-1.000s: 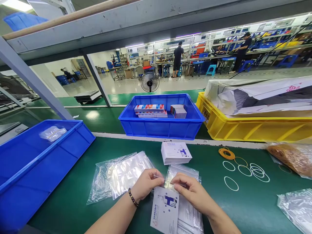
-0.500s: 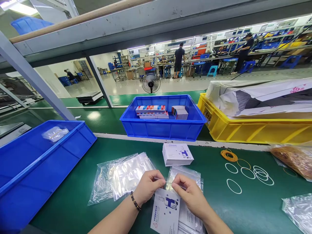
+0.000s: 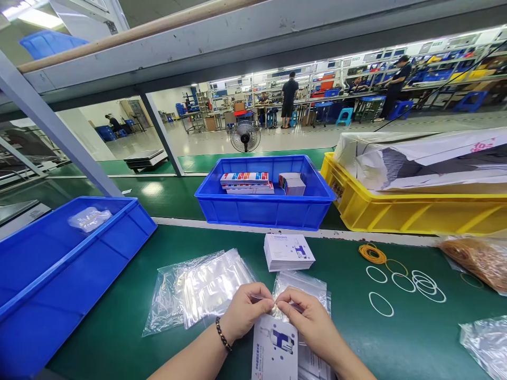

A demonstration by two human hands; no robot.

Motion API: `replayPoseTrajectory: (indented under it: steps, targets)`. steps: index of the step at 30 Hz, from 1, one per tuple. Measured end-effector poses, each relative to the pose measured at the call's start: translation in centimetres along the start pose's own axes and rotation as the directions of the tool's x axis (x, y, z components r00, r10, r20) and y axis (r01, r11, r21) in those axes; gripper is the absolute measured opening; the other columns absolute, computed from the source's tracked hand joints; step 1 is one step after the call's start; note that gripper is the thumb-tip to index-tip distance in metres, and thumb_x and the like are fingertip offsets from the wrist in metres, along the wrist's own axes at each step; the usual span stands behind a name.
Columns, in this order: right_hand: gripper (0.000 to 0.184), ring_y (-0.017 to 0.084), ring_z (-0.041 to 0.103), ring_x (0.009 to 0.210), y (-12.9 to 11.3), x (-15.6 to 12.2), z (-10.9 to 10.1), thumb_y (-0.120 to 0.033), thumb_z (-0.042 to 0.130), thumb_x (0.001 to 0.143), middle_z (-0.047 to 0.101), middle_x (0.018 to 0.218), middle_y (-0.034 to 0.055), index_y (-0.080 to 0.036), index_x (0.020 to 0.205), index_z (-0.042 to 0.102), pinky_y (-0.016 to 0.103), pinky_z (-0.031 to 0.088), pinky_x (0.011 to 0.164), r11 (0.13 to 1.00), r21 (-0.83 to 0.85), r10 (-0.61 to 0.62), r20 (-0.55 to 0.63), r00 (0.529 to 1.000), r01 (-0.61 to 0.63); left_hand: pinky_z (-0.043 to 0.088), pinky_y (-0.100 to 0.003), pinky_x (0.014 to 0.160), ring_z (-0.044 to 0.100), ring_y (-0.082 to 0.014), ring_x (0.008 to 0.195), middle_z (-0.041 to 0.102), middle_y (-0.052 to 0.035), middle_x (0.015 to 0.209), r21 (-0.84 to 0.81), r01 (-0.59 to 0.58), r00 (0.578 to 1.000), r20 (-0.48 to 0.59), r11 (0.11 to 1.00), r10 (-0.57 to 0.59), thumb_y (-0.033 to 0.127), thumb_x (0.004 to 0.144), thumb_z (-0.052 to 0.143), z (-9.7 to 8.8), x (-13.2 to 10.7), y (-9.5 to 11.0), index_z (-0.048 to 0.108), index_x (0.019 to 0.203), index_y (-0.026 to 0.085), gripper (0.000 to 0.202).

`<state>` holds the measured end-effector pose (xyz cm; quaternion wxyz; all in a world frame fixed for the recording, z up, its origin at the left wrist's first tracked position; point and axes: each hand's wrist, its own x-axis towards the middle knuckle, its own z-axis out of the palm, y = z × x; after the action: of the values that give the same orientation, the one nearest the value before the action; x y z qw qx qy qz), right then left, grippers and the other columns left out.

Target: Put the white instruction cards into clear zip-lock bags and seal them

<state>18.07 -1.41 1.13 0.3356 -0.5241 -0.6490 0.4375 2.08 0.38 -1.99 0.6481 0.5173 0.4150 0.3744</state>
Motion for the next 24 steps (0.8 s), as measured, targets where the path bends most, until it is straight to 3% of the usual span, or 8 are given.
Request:
replayPoseTrajectory:
  steps: [4, 7, 10, 14, 17, 20, 24]
  targets:
    - [0.033, 0.019, 0.056, 0.058, 0.6, 0.1, -2.3, -0.050, 0.052, 0.073, 0.060, 0.063, 0.0028, -0.021, 0.061, 0.061, 0.028, 0.045, 0.053, 0.997, -0.075, 0.006, -0.087, 0.996, -0.012, 0.040, -0.023, 0.054, 0.050, -0.0118, 0.062, 0.054, -0.0011, 0.073, -0.047, 0.013, 1.000, 0.019, 0.999, -0.012, 0.042, 0.060, 0.068, -0.2, 0.2, -0.2, 0.055, 0.089, 0.014, 0.042]
    - [0.030, 0.021, 0.058, 0.065, 1.7, 0.4, -3.6, -0.046, 0.047, 0.075, 0.060, 0.068, 0.0040, -0.023, 0.064, 0.062, 0.030, 0.046, 0.058, 0.964, -0.263, -0.009, -0.144, 0.990, -0.030, 0.043, -0.025, 0.063, 0.053, -0.0150, 0.075, 0.057, -0.0045, 0.083, 0.201, -0.088, 0.988, -0.108, 0.976, 0.111, 0.033, 0.072, 0.058, -0.4, 0.2, -0.1, 0.056, 0.092, 0.015, 0.026]
    - [0.026, 0.024, 0.058, 0.079, 3.2, 0.8, -3.7, -0.041, 0.042, 0.077, 0.061, 0.079, 0.0060, -0.025, 0.072, 0.062, 0.034, 0.046, 0.070, 0.859, -0.509, -0.040, -0.181, 0.983, -0.059, 0.043, -0.026, 0.069, 0.053, -0.0159, 0.082, 0.058, -0.0049, 0.085, 0.381, -0.170, 0.958, -0.152, 0.909, 0.243, 0.026, 0.077, 0.050, -0.5, 0.1, 0.0, 0.058, 0.085, 0.016, 0.015]
    - [0.036, 0.030, 0.050, 0.107, 4.3, 1.4, -3.3, -0.040, 0.044, 0.074, 0.059, 0.111, 0.0106, -0.021, 0.102, 0.059, 0.044, 0.037, 0.090, 0.688, -0.700, 0.106, -0.165, 0.981, -0.192, 0.043, -0.025, 0.066, 0.052, -0.0151, 0.075, 0.058, -0.0044, 0.080, 0.439, -0.219, 0.939, -0.148, 0.871, 0.311, 0.025, 0.079, 0.046, -0.4, 0.0, -0.2, 0.059, 0.081, 0.017, 0.015]
    - [0.046, 0.032, 0.047, 0.111, 4.2, 1.5, -3.2, -0.042, 0.040, 0.078, 0.057, 0.117, 0.0133, -0.017, 0.114, 0.053, 0.047, 0.036, 0.091, 0.661, -0.716, 0.168, -0.150, 0.974, -0.225, 0.042, -0.026, 0.064, 0.051, -0.0146, 0.070, 0.057, -0.0043, 0.075, 0.441, -0.280, 0.913, -0.153, 0.853, 0.379, 0.028, 0.080, 0.045, -0.3, 0.0, -0.3, 0.059, 0.079, 0.017, 0.018]
    - [0.046, 0.029, 0.052, 0.105, 3.8, 1.4, -3.1, -0.041, 0.036, 0.081, 0.060, 0.113, 0.0141, -0.014, 0.114, 0.054, 0.042, 0.040, 0.087, 0.678, -0.712, 0.157, -0.102, 0.982, -0.182, 0.043, -0.025, 0.063, 0.051, -0.0137, 0.067, 0.055, -0.0037, 0.073, 0.360, -0.312, 0.885, -0.225, 0.879, 0.407, 0.035, 0.082, 0.044, -0.1, -0.5, 0.6, 0.058, 0.081, 0.016, 0.024]
    - [0.043, 0.028, 0.052, 0.103, 2.8, 1.1, -2.4, -0.037, 0.039, 0.081, 0.060, 0.111, 0.0134, -0.013, 0.113, 0.056, 0.038, 0.040, 0.087, 0.700, -0.709, 0.111, -0.016, 0.994, -0.090, 0.041, -0.021, 0.052, 0.049, -0.0106, 0.058, 0.055, -0.0020, 0.069, 0.235, -0.222, 0.933, -0.231, 0.946, 0.276, 0.044, 0.079, 0.049, 0.1, -3.2, 2.7, 0.059, 0.086, 0.016, 0.031]
